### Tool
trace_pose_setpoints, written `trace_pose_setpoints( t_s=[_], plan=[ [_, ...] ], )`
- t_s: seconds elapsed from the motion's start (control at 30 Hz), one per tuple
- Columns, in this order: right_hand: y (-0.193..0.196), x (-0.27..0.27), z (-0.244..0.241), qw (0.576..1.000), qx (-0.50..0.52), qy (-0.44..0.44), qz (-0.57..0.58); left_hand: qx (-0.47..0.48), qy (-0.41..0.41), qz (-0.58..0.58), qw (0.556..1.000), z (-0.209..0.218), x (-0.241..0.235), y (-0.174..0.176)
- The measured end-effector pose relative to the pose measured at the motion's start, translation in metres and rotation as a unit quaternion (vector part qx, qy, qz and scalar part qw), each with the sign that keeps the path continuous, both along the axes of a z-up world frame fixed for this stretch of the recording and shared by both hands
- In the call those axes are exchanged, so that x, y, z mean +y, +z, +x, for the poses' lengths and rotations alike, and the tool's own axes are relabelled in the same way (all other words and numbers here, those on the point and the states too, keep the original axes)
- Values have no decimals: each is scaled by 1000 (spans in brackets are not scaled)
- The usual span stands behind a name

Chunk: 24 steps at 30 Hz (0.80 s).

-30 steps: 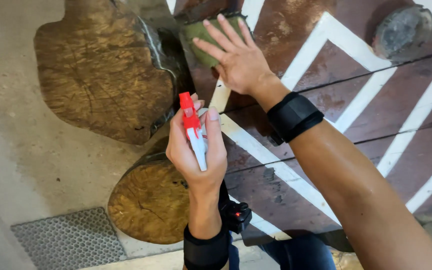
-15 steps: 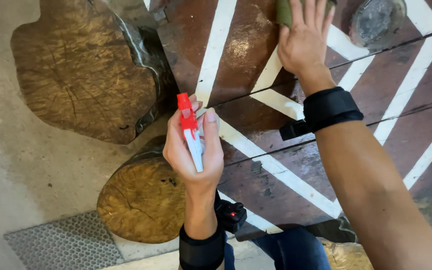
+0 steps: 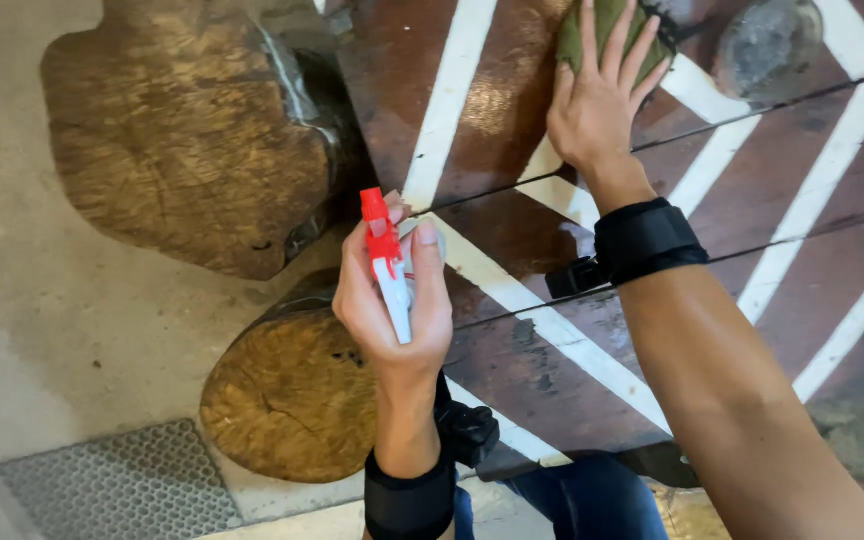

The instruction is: The person sprays a liquid from a red-capped bottle onto a wooden table and stools, then wipes the surfaces with a green cloth. The person moves around the furniture, treating multiple sections of the table and several stools in sequence.

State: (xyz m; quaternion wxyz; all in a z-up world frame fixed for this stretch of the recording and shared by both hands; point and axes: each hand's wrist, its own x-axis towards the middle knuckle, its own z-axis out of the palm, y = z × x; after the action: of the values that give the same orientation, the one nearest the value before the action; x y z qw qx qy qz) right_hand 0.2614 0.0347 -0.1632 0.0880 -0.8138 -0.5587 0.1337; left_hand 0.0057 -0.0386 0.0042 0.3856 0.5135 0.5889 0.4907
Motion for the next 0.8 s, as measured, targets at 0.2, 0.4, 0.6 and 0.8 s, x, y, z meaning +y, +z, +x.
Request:
trace_pose_setpoints(
  t_s=[0.2,0.4,0.6,0.8],
  plan=[
    [7,40,-47,995,5,96,2,-4,41,-30,999,-14,4,-6],
    [-17,76,-68,985,16,169,41,14,51,-29,998,-32,4,-11],
    [12,93,-117,970,76,224,-51,23,55,-42,997,-34,3,-11],
    [20,52,-135,925,35,379,-4,17,53,-46,997,-27,-3,-12]
  ],
)
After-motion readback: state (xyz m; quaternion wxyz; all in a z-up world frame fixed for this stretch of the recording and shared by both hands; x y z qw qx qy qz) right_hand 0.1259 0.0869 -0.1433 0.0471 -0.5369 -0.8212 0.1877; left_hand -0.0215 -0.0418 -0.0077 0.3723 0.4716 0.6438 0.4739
